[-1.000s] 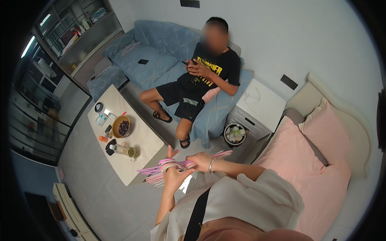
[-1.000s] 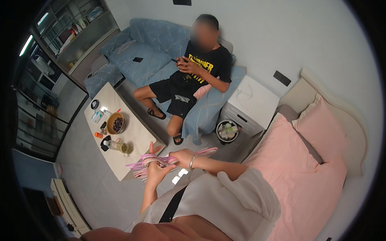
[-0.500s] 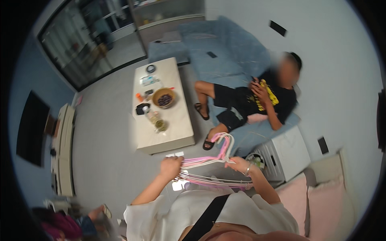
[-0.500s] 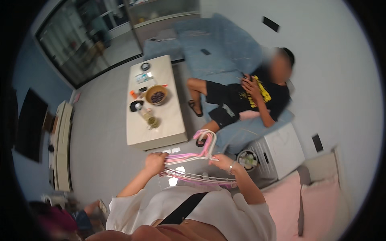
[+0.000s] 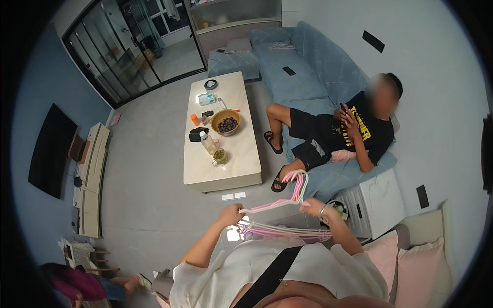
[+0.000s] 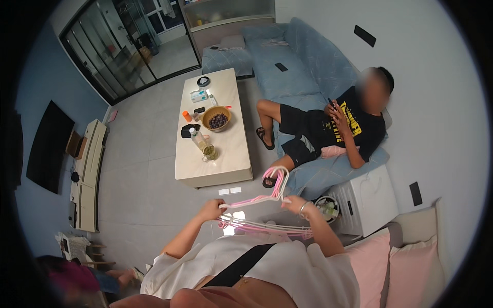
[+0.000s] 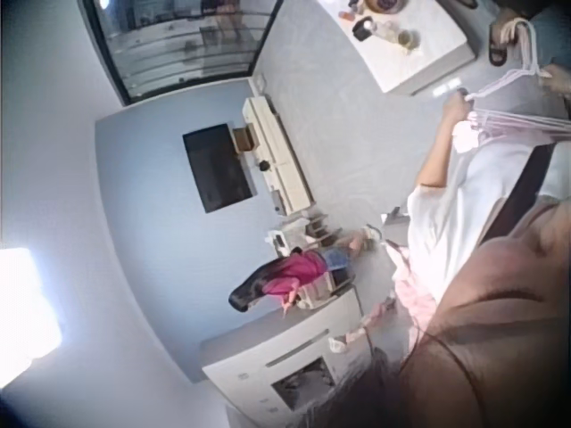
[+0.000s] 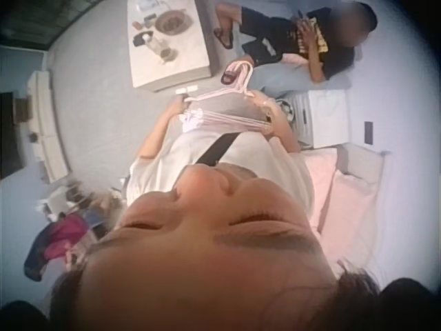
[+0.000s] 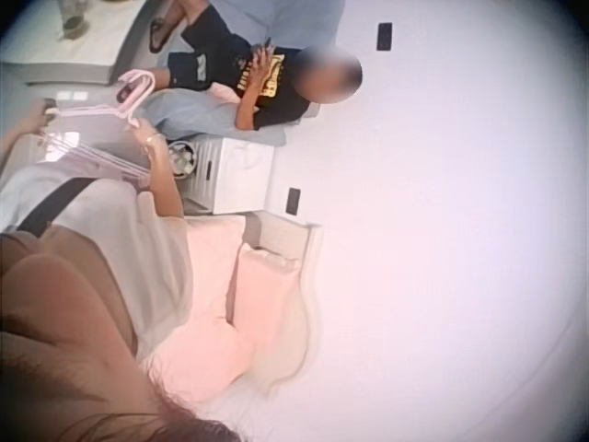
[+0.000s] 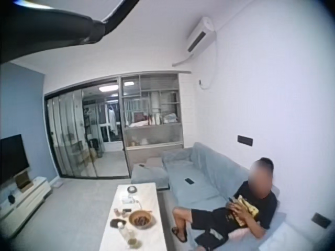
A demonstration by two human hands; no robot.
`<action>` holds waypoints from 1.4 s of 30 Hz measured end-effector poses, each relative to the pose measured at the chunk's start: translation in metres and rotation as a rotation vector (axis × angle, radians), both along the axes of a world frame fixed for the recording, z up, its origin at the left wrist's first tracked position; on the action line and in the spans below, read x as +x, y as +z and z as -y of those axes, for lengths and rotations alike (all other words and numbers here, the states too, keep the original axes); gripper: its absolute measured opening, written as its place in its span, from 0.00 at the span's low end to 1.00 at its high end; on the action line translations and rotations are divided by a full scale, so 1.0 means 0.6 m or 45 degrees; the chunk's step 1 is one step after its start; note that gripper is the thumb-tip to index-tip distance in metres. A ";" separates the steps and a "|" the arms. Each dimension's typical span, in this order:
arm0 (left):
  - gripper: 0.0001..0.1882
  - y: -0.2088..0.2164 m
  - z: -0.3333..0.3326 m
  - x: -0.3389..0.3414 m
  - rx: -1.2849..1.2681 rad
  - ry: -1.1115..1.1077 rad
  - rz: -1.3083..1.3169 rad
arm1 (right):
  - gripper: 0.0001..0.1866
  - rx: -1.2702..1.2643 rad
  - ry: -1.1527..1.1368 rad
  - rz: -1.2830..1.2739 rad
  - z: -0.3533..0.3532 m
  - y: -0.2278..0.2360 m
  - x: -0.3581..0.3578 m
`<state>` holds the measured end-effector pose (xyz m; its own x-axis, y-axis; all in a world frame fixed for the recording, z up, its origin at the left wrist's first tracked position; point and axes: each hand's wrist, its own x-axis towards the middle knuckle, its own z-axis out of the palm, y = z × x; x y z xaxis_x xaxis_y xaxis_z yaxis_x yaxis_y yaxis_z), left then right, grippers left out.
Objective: The person removes wet clothes from a washing machine, places them on hangers, and hangs them on a drying rack. Items handled include pants, a t-shirt, and a towel.
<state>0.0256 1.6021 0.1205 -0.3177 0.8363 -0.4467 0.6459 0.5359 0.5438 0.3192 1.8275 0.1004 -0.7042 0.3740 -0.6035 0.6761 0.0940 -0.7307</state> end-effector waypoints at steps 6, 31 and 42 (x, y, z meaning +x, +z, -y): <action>0.16 0.006 -0.016 0.006 -0.158 -0.176 0.217 | 0.16 0.526 0.089 -0.063 0.001 -0.052 0.022; 0.19 -0.096 -0.081 0.130 -0.251 -0.444 -0.107 | 0.27 0.474 0.406 0.356 0.093 -0.099 -0.028; 0.21 -0.090 -0.075 0.118 -0.147 -0.416 -0.122 | 0.27 0.537 0.366 0.301 0.094 -0.092 -0.038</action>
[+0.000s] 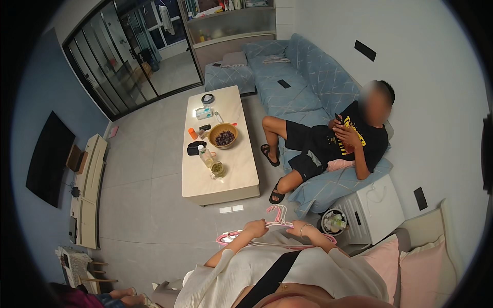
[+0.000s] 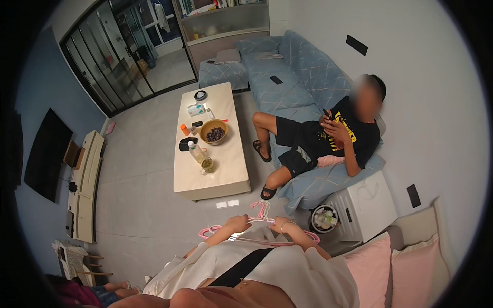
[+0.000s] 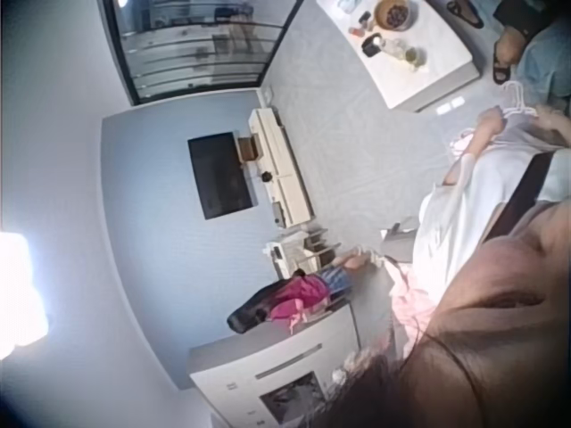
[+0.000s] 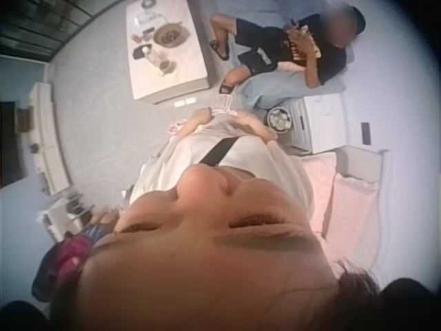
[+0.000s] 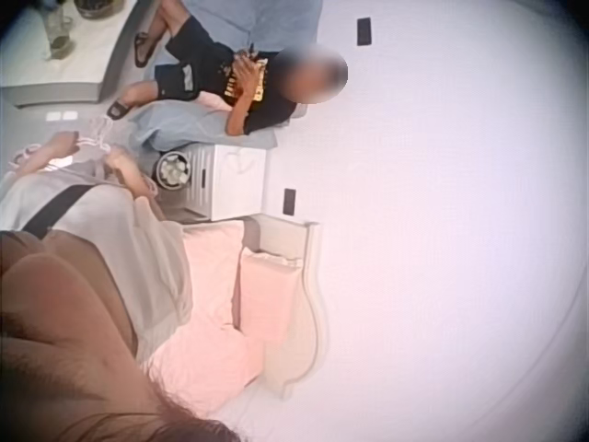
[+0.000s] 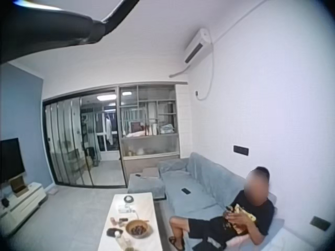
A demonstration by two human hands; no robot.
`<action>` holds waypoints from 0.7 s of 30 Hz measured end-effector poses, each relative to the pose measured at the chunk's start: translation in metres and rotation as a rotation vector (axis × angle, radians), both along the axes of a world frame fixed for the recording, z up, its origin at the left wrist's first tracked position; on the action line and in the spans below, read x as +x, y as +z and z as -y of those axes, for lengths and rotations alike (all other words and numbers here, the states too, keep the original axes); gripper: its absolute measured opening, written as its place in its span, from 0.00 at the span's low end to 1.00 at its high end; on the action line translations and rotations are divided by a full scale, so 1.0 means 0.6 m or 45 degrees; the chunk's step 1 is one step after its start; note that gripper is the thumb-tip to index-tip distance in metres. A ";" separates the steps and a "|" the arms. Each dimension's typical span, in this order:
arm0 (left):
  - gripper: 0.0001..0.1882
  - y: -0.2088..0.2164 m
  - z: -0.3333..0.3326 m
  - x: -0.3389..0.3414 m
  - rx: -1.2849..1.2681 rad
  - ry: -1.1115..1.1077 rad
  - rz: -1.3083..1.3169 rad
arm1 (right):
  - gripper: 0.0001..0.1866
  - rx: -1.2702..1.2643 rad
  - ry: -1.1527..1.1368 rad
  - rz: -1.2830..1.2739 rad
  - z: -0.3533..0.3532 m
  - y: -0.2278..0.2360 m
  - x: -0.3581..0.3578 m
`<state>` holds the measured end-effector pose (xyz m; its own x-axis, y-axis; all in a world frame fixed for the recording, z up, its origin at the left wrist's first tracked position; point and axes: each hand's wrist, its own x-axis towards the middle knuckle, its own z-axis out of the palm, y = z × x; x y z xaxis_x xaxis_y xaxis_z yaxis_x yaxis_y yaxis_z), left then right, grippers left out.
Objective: The person removes wet clothes from a washing machine, places them on hangers, and hangs them on a drying rack. Items handled include pants, a t-shirt, and a towel.
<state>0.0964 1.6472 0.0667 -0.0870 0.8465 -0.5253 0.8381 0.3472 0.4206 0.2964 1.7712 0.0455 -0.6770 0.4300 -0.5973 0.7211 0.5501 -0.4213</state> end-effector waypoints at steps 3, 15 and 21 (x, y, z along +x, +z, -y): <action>0.22 0.004 -0.001 0.001 -0.005 -0.027 -0.023 | 0.28 0.005 0.005 -0.006 -0.001 0.004 0.000; 0.24 0.013 -0.007 0.007 -0.081 -0.039 -0.067 | 0.25 -0.004 -0.058 -0.041 0.006 -0.025 0.006; 0.24 -0.012 -0.011 0.017 -0.072 -0.083 -0.074 | 0.27 -0.107 -0.058 -0.097 0.006 -0.052 0.023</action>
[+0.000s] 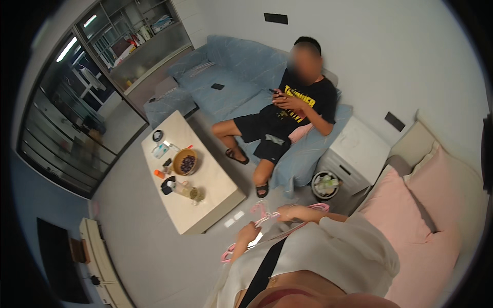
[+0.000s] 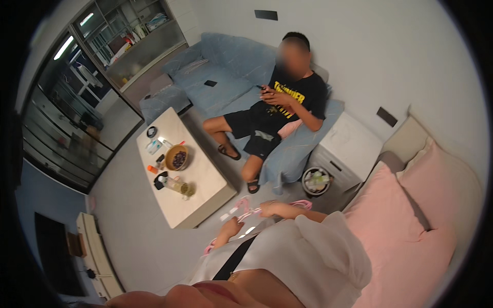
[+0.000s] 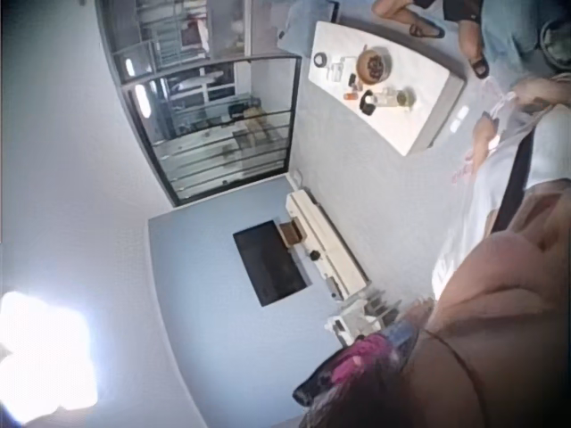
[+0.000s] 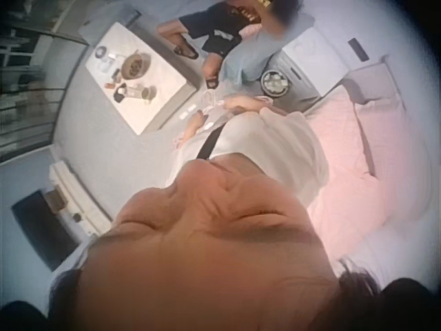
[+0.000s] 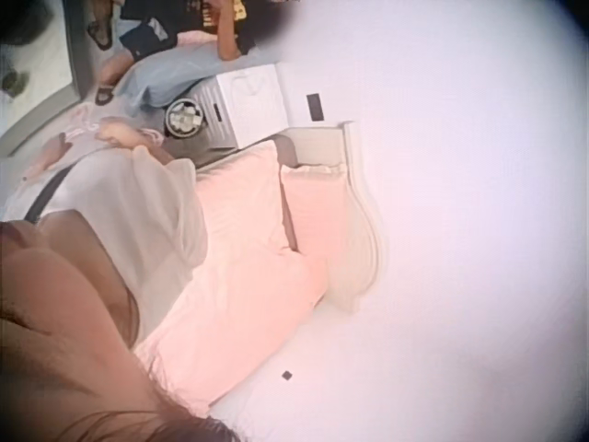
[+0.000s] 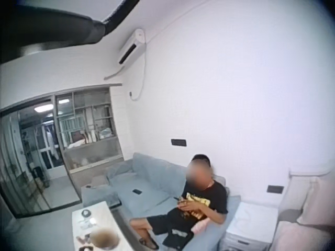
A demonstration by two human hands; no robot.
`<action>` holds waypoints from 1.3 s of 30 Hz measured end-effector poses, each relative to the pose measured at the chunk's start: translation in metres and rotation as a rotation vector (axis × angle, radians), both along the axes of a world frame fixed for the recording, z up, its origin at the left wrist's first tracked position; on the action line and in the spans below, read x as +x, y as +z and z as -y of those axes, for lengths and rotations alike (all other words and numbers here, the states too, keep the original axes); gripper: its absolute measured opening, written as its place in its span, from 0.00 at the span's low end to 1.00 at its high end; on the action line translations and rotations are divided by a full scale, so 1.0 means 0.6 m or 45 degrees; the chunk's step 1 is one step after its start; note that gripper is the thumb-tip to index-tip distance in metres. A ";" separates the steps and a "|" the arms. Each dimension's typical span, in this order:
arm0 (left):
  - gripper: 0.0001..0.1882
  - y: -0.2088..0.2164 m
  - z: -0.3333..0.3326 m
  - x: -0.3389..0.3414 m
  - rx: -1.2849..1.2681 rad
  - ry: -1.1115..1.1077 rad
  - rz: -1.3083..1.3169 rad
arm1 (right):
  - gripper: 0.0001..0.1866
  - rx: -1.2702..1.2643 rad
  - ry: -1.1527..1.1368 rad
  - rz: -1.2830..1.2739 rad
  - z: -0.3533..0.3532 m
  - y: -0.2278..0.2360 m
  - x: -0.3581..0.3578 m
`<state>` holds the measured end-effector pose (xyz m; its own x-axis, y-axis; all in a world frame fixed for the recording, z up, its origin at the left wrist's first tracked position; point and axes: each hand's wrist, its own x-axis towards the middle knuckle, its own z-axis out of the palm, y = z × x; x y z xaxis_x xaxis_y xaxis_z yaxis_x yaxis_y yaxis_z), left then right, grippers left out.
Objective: The person removes wet clothes from a washing machine, places them on hangers, and hangs them on a drying rack. Items handled include pants, a t-shirt, and a towel.
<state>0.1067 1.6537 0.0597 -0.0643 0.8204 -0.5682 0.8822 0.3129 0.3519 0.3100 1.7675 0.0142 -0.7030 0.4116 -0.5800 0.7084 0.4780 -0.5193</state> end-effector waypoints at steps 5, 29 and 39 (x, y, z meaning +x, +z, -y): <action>0.24 -0.022 0.018 -0.013 -0.011 0.052 0.013 | 0.26 0.069 0.059 0.073 0.006 0.008 -0.021; 0.23 -0.012 0.021 0.008 0.036 0.069 0.023 | 0.26 0.027 0.061 0.143 0.012 0.071 -0.003; 0.23 -0.024 0.023 0.006 0.044 0.049 0.030 | 0.27 0.026 0.063 0.133 0.015 0.064 0.001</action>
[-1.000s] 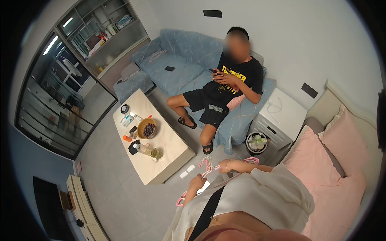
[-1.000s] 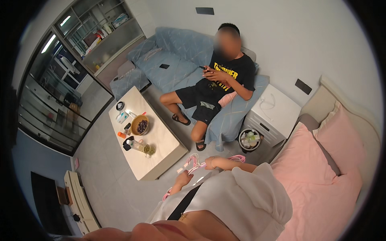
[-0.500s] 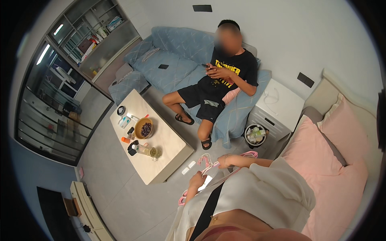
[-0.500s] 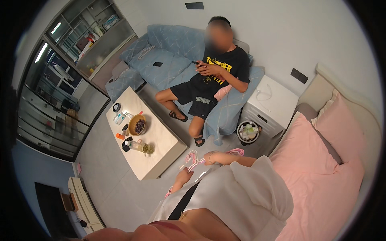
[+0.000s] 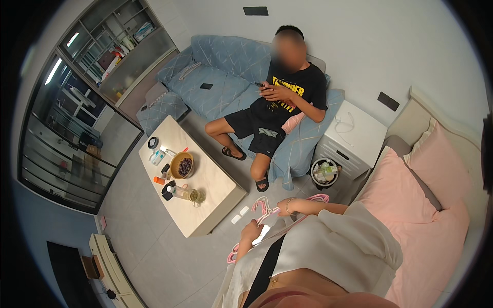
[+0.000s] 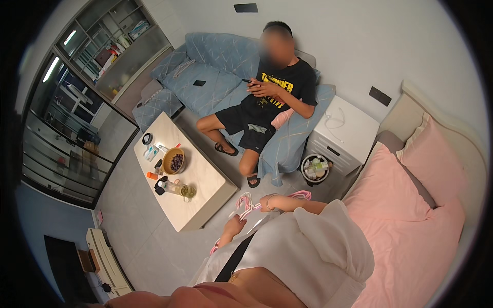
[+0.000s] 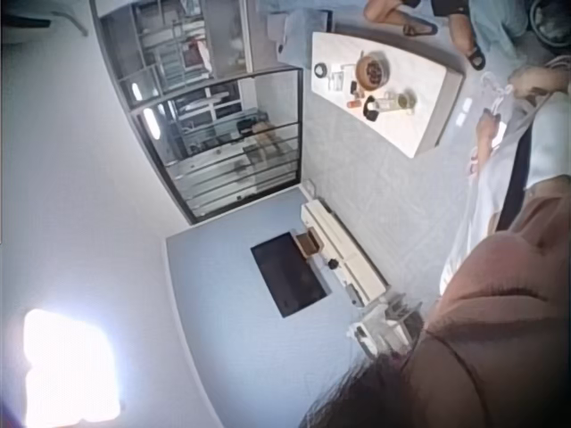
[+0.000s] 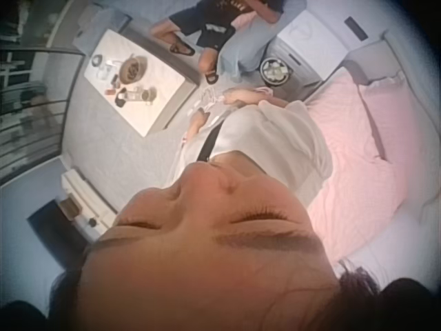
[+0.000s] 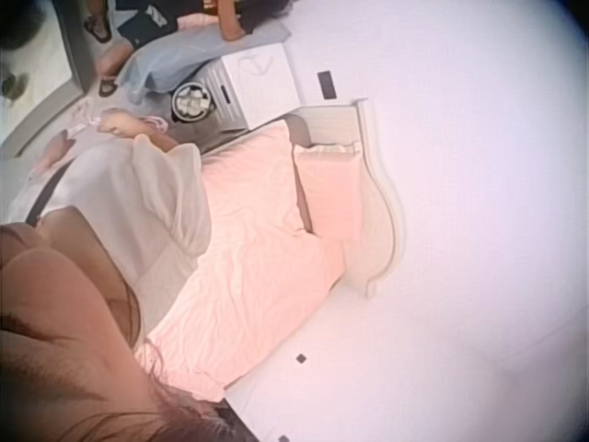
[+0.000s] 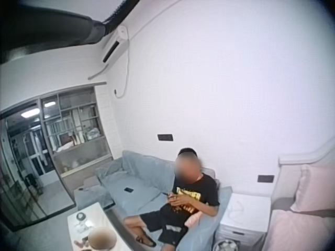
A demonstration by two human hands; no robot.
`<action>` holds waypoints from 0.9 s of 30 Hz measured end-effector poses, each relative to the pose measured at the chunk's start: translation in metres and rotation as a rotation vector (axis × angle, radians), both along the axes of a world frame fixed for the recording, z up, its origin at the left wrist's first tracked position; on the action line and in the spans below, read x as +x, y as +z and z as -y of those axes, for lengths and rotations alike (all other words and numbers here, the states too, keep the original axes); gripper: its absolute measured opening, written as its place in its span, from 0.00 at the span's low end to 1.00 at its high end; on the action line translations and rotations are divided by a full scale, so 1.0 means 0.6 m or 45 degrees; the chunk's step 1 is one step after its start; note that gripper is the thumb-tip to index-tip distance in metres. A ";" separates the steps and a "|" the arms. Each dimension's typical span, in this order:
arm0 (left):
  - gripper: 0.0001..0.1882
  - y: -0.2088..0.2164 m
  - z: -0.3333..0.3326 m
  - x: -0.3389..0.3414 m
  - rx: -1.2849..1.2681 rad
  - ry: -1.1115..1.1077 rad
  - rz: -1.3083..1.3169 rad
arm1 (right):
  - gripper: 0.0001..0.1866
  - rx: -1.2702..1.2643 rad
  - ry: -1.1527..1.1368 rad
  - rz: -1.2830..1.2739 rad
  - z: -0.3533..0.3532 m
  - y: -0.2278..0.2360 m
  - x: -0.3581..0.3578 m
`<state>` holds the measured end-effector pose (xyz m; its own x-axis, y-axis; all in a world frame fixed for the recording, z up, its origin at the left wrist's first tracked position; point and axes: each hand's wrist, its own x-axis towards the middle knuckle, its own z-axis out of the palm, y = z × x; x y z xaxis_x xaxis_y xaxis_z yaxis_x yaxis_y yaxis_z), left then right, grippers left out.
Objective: The person removes wet clothes from a washing machine, places them on hangers, and hangs them on a drying rack. Items handled include pants, a t-shirt, and a towel.
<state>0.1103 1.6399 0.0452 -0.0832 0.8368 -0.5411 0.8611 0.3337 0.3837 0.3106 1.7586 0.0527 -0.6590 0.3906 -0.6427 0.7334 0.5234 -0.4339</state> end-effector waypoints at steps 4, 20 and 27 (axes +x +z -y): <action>0.23 0.005 0.002 0.003 0.001 0.008 -0.001 | 0.26 -0.001 0.004 -0.002 0.001 -0.001 0.000; 0.23 0.014 -0.001 0.005 -0.006 0.021 0.015 | 0.27 -0.012 -0.009 0.025 -0.001 -0.003 -0.001; 0.23 0.013 -0.005 0.003 -0.013 0.028 -0.004 | 0.27 -0.011 0.000 0.019 -0.004 -0.003 -0.002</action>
